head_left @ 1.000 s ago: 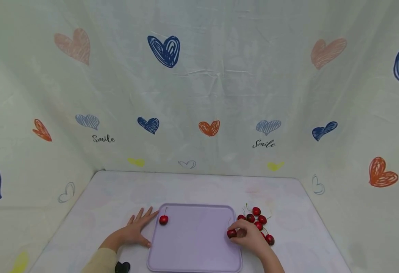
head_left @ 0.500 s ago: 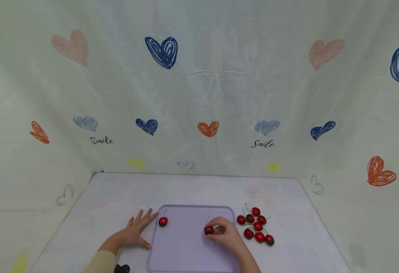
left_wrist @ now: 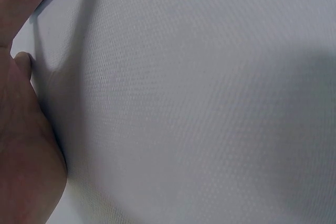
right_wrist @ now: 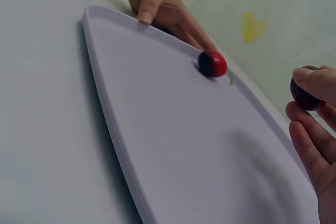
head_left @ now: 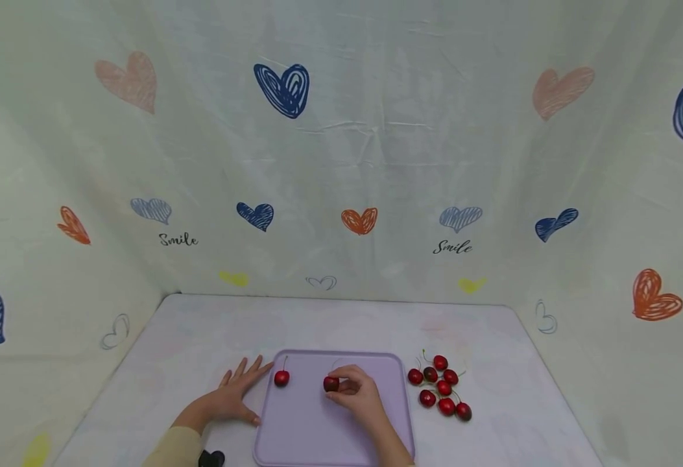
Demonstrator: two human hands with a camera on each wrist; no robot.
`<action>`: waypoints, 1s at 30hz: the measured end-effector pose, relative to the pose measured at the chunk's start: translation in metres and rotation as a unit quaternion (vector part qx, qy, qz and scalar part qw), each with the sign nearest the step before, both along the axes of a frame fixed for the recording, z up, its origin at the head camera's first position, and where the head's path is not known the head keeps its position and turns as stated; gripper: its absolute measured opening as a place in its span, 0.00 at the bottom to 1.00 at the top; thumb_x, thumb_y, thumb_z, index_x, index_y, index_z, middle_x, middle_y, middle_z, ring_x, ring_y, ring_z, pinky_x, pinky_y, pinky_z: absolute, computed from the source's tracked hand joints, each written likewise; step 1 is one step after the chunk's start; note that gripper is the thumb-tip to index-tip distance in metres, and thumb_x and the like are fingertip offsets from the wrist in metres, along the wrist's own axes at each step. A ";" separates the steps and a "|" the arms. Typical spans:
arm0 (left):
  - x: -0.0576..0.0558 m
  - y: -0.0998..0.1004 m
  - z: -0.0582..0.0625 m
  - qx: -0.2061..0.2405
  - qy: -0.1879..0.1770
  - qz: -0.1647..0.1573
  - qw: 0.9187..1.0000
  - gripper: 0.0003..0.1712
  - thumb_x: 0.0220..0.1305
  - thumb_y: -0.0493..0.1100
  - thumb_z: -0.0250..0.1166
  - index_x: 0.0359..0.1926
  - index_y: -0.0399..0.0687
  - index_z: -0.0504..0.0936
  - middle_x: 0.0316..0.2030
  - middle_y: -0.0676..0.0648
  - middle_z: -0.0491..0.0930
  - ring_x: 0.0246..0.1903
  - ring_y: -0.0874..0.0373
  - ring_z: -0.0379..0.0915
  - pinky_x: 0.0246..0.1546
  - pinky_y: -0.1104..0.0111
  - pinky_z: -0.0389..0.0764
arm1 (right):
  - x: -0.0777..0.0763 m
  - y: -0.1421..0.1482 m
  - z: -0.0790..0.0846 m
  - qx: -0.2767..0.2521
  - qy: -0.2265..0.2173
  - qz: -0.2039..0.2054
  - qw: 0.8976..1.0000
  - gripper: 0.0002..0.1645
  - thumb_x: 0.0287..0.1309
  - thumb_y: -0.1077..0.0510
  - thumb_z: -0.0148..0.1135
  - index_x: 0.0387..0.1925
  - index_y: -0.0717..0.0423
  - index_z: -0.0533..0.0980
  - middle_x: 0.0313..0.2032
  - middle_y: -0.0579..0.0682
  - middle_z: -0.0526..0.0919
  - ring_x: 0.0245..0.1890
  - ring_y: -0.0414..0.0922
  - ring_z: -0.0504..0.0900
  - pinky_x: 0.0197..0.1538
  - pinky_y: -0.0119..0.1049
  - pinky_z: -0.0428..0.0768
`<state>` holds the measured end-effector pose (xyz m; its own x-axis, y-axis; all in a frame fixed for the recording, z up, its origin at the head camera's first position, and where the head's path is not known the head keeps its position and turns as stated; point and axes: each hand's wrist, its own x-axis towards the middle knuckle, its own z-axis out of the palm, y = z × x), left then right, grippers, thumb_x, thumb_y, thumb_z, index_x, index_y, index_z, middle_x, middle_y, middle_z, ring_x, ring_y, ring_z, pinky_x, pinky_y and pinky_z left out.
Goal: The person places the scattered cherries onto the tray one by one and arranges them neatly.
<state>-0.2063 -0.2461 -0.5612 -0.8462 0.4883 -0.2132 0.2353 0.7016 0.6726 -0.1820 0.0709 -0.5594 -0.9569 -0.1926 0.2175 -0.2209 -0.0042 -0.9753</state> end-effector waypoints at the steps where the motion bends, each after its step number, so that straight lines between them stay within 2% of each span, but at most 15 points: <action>1: 0.000 0.000 0.000 0.003 0.000 0.001 1.000 0.64 0.38 0.50 0.81 0.74 0.44 0.57 0.73 0.30 0.41 0.69 0.26 0.22 0.62 0.33 0.27 | -0.003 -0.004 -0.006 -0.001 0.001 -0.002 1.000 0.18 0.43 0.75 0.72 0.41 0.72 0.80 0.42 0.62 0.79 0.32 0.44 0.83 0.38 0.31 0.83; 4: -0.001 -0.001 -0.002 0.005 -0.002 0.004 1.000 0.64 0.37 0.51 0.81 0.74 0.45 0.57 0.74 0.31 0.41 0.70 0.27 0.22 0.63 0.34 0.26 | -0.009 -0.014 -0.016 -0.010 -0.006 -0.008 1.000 0.18 0.43 0.76 0.72 0.41 0.72 0.80 0.42 0.60 0.79 0.31 0.43 0.82 0.37 0.29 0.82; 8: -0.003 0.000 -0.003 0.009 0.001 0.008 1.000 0.64 0.37 0.52 0.81 0.74 0.47 0.57 0.74 0.32 0.42 0.70 0.28 0.21 0.63 0.35 0.24 | -0.009 -0.028 -0.004 -0.011 -0.021 -0.020 1.000 0.18 0.42 0.78 0.70 0.40 0.75 0.80 0.42 0.62 0.78 0.30 0.45 0.82 0.37 0.28 0.82; 11: -0.003 0.002 -0.002 -0.001 0.000 0.013 1.000 0.64 0.37 0.51 0.81 0.74 0.47 0.57 0.74 0.32 0.42 0.70 0.28 0.22 0.63 0.35 0.25 | -0.011 -0.037 -0.005 -0.007 -0.036 -0.035 0.999 0.18 0.42 0.78 0.70 0.40 0.74 0.80 0.42 0.61 0.78 0.30 0.44 0.82 0.36 0.27 0.81; 16: -0.002 0.002 -0.002 -0.007 -0.005 0.015 1.000 0.64 0.38 0.51 0.81 0.74 0.46 0.57 0.74 0.32 0.42 0.70 0.28 0.22 0.63 0.34 0.27 | -0.015 -0.050 -0.025 -0.023 -0.073 -0.056 0.995 0.19 0.43 0.75 0.72 0.42 0.69 0.82 0.41 0.55 0.80 0.29 0.38 0.81 0.33 0.25 0.79; 18: -0.001 0.002 -0.002 -0.006 -0.005 0.014 1.000 0.64 0.38 0.51 0.81 0.74 0.45 0.57 0.74 0.31 0.42 0.70 0.27 0.22 0.63 0.34 0.26 | -0.016 -0.054 -0.028 -0.020 -0.081 -0.066 0.994 0.20 0.43 0.74 0.72 0.42 0.68 0.82 0.37 0.53 0.81 0.26 0.37 0.80 0.31 0.25 0.78; 20: -0.001 0.002 -0.001 -0.007 -0.002 0.012 1.000 0.63 0.38 0.51 0.81 0.74 0.45 0.57 0.74 0.31 0.42 0.70 0.27 0.23 0.63 0.33 0.27 | -0.017 -0.058 -0.030 -0.004 -0.083 -0.082 0.993 0.19 0.41 0.73 0.74 0.40 0.65 0.82 0.30 0.49 0.81 0.23 0.35 0.77 0.28 0.24 0.75; 24: 0.000 0.001 -0.001 -0.008 0.003 0.010 1.000 0.63 0.38 0.50 0.81 0.74 0.45 0.57 0.74 0.31 0.43 0.70 0.27 0.23 0.62 0.33 0.27 | -0.020 -0.065 -0.034 0.026 -0.094 -0.109 0.989 0.19 0.38 0.71 0.77 0.37 0.60 0.82 0.17 0.43 0.73 0.19 0.33 0.71 0.24 0.24 0.70; 30: -0.001 0.002 0.002 -0.004 0.006 0.007 1.000 0.63 0.39 0.51 0.81 0.74 0.45 0.57 0.74 0.31 0.42 0.70 0.27 0.23 0.63 0.34 0.27 | -0.024 -0.067 -0.037 0.069 -0.091 -0.130 0.985 0.19 0.36 0.68 0.78 0.36 0.56 0.84 0.16 0.41 0.68 0.17 0.34 0.68 0.21 0.26 0.67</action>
<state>-0.2073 -0.2438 -0.5593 -0.8551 0.4754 -0.2070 0.2339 0.7100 0.6643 -0.2057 0.0041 -0.5963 -0.9985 0.0482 0.0260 -0.0177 0.1649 -0.9862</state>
